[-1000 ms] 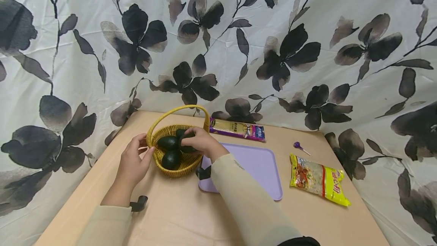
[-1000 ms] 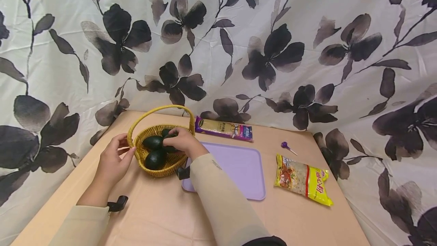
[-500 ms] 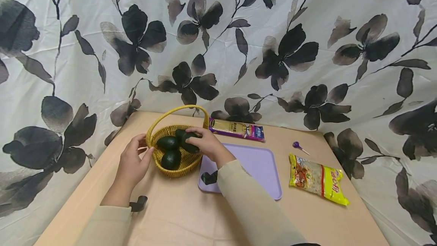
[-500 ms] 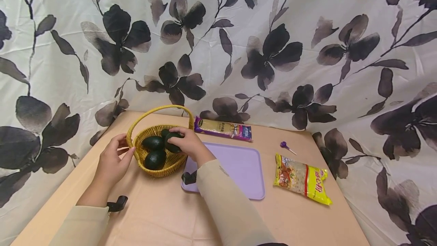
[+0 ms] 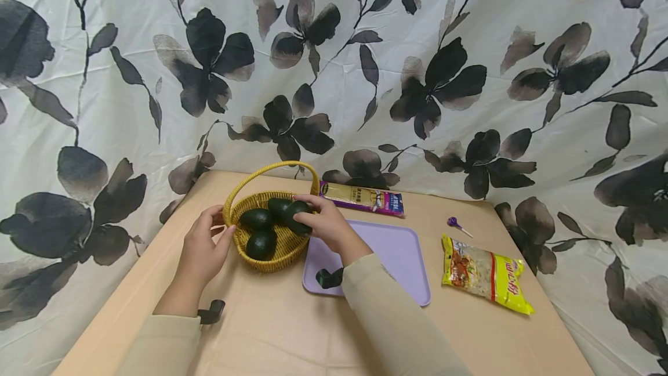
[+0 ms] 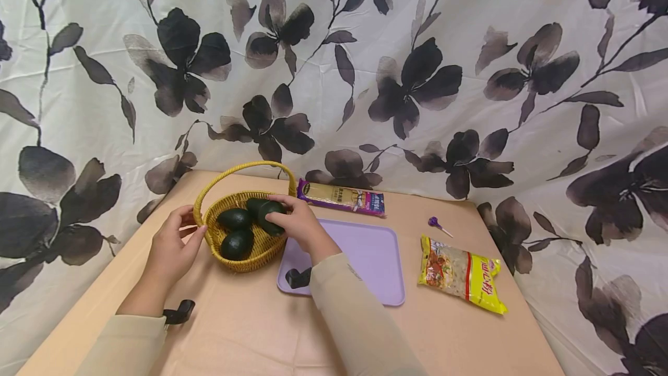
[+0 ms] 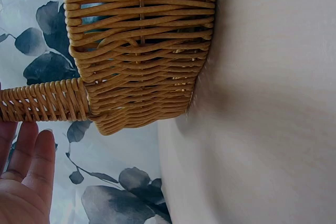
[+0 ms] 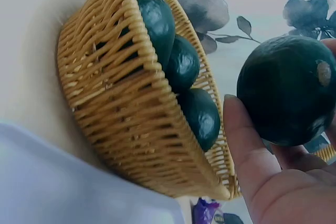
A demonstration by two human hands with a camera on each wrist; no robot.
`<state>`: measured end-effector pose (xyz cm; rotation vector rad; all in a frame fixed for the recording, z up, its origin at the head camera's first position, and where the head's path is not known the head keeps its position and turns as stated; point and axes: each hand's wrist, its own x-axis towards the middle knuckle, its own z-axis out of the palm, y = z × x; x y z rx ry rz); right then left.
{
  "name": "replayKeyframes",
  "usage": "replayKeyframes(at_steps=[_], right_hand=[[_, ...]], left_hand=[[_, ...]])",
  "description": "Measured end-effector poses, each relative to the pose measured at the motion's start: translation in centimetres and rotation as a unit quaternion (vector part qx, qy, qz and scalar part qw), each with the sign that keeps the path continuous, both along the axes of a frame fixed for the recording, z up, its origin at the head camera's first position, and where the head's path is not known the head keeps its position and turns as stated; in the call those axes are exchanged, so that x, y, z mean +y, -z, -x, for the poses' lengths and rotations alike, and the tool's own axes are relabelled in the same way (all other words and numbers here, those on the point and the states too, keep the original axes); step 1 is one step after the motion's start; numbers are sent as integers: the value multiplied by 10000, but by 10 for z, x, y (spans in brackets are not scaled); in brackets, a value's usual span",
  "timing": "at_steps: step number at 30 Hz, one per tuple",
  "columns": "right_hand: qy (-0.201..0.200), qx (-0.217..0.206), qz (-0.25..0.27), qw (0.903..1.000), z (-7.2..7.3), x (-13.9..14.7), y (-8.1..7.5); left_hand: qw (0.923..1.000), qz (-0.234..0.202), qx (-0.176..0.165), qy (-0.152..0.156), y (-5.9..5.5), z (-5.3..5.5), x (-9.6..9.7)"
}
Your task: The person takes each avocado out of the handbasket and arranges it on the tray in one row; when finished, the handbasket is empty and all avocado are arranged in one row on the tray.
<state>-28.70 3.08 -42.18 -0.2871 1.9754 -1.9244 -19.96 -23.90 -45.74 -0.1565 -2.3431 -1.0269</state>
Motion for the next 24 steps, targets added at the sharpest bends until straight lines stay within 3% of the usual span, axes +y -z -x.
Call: replayKeyframes(at_steps=[6, 14, 24], right_hand=[[314, 142, 146, 9993, -2, 16, 7], [451, 169, 375, 9981, -5, 36, 15], [787, 185, 357, 9961, -10, 55, 29]], left_hand=[[10000, -22, 49, 26, 1, 1, 0], [10000, -20, 6, 37, 1, 2, 0], [10000, -4, 36, 26, 2, 2, 0]])
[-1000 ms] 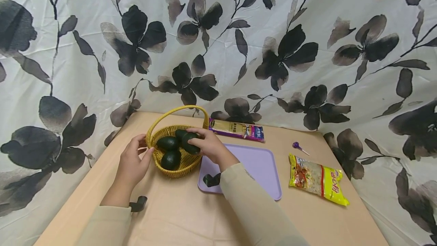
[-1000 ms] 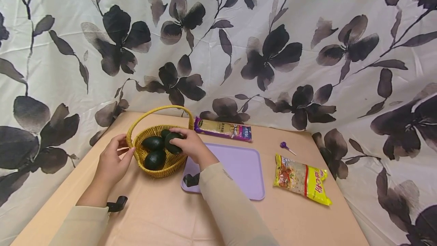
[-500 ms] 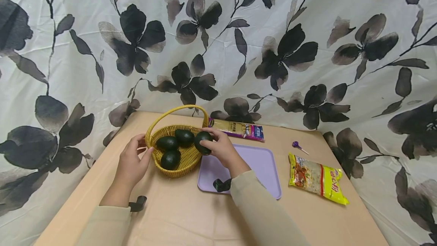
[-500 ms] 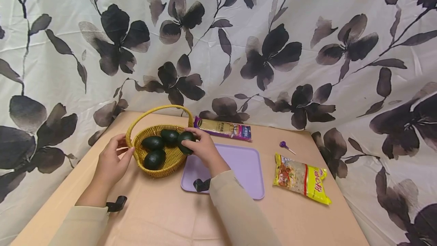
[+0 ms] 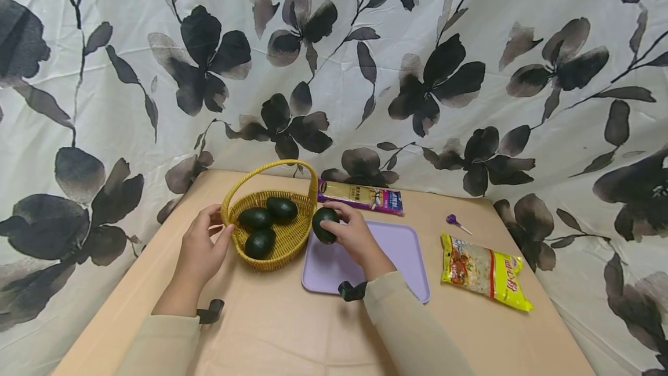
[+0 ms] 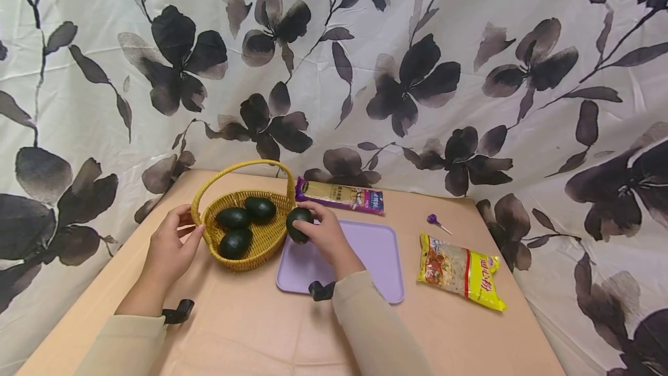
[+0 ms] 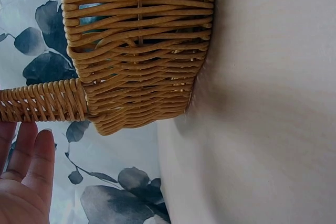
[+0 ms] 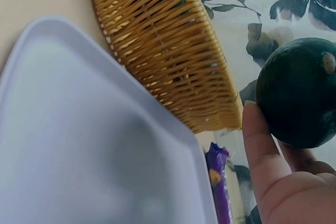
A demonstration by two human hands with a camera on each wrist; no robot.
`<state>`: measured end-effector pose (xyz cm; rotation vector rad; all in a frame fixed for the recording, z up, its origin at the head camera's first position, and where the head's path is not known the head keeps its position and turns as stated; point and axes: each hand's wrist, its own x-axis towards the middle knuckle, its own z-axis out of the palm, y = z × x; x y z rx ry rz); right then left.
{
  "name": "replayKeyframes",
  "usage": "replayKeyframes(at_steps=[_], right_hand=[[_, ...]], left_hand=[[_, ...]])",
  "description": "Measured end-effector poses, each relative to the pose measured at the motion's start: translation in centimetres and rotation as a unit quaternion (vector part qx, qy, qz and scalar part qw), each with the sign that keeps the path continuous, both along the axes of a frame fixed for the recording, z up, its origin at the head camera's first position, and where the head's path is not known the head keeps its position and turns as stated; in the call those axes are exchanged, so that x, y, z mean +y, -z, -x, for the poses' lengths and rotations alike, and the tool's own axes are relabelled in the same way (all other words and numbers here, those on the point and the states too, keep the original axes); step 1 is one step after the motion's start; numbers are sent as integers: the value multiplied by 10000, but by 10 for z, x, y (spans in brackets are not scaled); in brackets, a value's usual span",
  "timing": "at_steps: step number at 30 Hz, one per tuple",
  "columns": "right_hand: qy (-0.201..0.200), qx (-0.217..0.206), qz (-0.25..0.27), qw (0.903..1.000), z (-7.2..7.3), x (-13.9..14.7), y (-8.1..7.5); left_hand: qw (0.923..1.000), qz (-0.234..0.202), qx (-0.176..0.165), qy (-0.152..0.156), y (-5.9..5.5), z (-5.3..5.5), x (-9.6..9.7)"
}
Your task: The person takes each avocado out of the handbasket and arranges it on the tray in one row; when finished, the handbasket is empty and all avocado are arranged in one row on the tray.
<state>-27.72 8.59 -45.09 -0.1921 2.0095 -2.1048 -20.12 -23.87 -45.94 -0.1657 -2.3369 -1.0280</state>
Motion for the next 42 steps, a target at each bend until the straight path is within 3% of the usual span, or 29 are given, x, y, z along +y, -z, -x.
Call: replayKeyframes(at_steps=[7, 13, 28, 42], right_hand=[[124, -48, 21, 9999, -4, 8, 10], [112, -201, -346, 9991, -7, 10, 22], [285, 400, -1536, 9869, -9, 3, 38], [308, 464, -1735, 9833, -10, -13, 47]], left_hand=[[10000, -52, -13, -4, 0, 0, -1], [10000, -74, 8, 5, -1, -1, -1], [10000, -80, 29, 27, 0, 0, -1], [10000, -82, -19, 28, -1, 0, -1]])
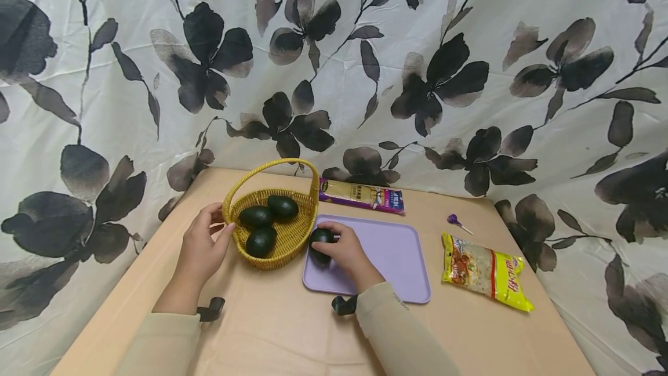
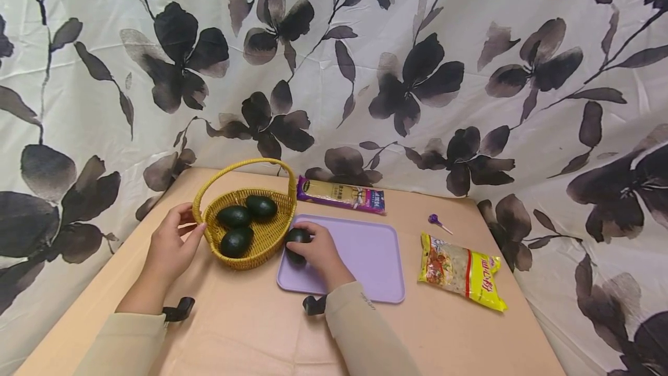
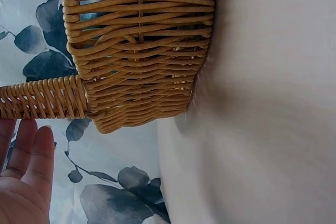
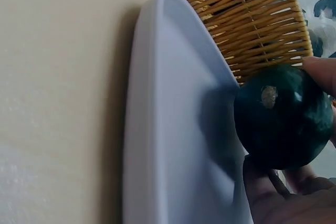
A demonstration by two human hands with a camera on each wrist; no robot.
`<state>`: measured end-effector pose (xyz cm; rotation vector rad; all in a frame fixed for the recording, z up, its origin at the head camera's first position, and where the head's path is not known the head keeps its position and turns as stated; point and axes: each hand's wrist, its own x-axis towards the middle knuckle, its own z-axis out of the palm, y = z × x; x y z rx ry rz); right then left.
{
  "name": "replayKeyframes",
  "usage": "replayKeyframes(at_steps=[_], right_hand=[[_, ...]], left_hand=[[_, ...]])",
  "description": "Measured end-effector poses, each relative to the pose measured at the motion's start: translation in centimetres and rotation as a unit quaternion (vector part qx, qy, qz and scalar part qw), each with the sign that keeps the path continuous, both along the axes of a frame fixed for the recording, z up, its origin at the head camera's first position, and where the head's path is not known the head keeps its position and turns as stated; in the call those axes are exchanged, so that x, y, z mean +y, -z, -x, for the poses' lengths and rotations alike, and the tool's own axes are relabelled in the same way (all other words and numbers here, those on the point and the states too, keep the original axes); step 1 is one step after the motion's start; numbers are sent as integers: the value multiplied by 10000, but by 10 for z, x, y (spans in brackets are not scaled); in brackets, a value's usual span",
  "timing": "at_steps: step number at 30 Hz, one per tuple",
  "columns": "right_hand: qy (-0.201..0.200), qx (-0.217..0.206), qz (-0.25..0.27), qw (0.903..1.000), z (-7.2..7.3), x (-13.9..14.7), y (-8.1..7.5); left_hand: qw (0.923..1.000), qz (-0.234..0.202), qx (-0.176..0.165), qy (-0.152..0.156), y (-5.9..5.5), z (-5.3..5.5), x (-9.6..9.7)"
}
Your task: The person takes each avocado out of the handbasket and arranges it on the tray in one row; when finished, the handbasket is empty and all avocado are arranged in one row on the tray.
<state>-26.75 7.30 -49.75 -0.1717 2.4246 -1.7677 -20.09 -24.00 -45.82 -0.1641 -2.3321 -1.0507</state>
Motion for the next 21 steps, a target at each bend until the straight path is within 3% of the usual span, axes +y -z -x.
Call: replayKeyframes(at_steps=[14, 21], right_hand=[[4, 138, -406, 9991, -4, -4, 3], [-134, 162, -345, 9992, -6, -1, 3]], left_hand=[[10000, 37, -34, -30, -2, 0, 0], [10000, 39, -62, -38, -2, -1, -1]])
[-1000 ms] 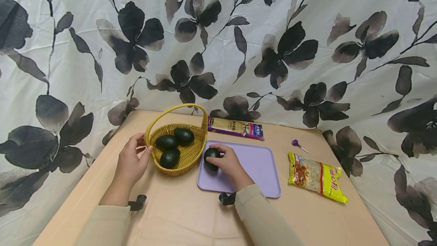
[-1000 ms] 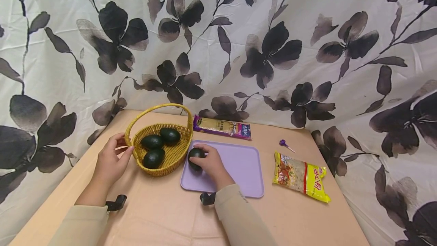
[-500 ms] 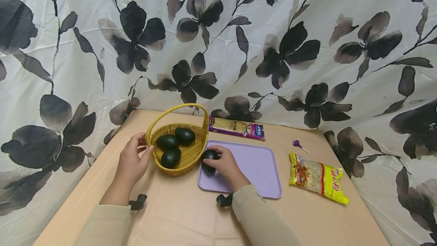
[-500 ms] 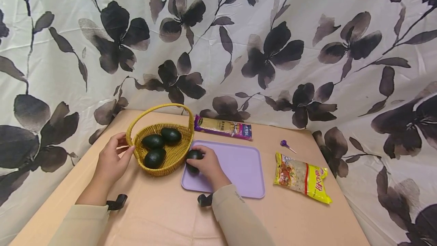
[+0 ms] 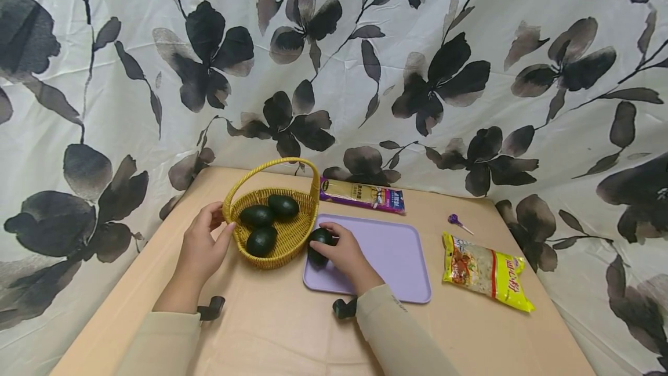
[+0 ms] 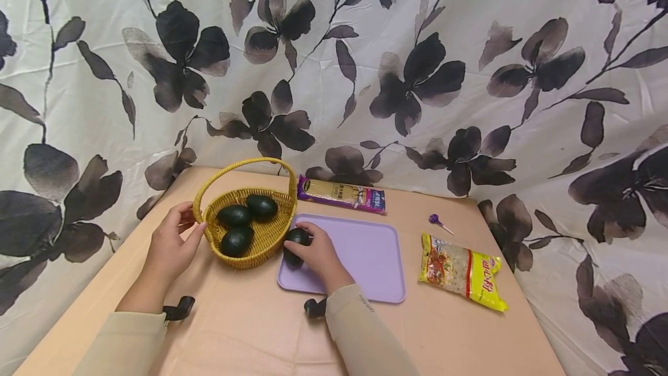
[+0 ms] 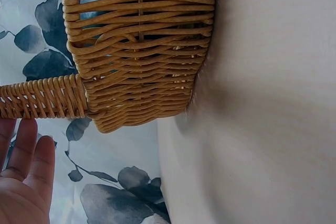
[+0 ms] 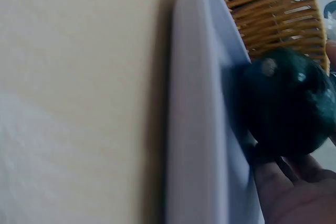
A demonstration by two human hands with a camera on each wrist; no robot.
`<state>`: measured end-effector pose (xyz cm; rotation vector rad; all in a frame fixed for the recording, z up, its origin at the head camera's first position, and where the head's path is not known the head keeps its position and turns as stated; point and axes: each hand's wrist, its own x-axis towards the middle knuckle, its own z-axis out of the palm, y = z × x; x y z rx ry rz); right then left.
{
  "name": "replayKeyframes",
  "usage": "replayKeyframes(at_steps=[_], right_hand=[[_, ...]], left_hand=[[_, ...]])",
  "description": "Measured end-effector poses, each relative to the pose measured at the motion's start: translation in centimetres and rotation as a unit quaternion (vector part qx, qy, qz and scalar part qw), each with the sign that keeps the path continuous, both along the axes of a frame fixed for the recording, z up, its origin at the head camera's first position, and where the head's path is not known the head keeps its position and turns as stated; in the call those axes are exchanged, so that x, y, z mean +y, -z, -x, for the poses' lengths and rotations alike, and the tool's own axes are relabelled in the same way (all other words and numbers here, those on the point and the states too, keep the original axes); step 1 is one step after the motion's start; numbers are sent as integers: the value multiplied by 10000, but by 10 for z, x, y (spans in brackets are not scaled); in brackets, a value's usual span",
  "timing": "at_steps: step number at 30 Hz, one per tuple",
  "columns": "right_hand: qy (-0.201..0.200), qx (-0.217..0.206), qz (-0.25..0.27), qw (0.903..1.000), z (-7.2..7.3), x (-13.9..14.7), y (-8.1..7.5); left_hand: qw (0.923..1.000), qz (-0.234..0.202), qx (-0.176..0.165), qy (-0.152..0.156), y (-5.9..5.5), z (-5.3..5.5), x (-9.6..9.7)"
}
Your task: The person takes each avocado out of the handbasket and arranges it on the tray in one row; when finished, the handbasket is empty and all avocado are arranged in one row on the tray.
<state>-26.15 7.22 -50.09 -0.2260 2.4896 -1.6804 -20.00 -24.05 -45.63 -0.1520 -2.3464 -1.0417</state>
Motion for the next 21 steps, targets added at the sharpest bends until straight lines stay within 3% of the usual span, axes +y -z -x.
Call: replayKeyframes(at_steps=[11, 18, 21], right_hand=[[-90, 89, 102, 9999, 2, 8, -2], [180, 324, -410, 9985, 2, 13, -1], [113, 375, -468, 9981, 3, 12, -1]], left_hand=[[10000, -24, 16, -6, 0, 0, -1], [10000, -20, -37, 12, 1, 2, 0], [10000, -13, -5, -3, 1, 2, 0]])
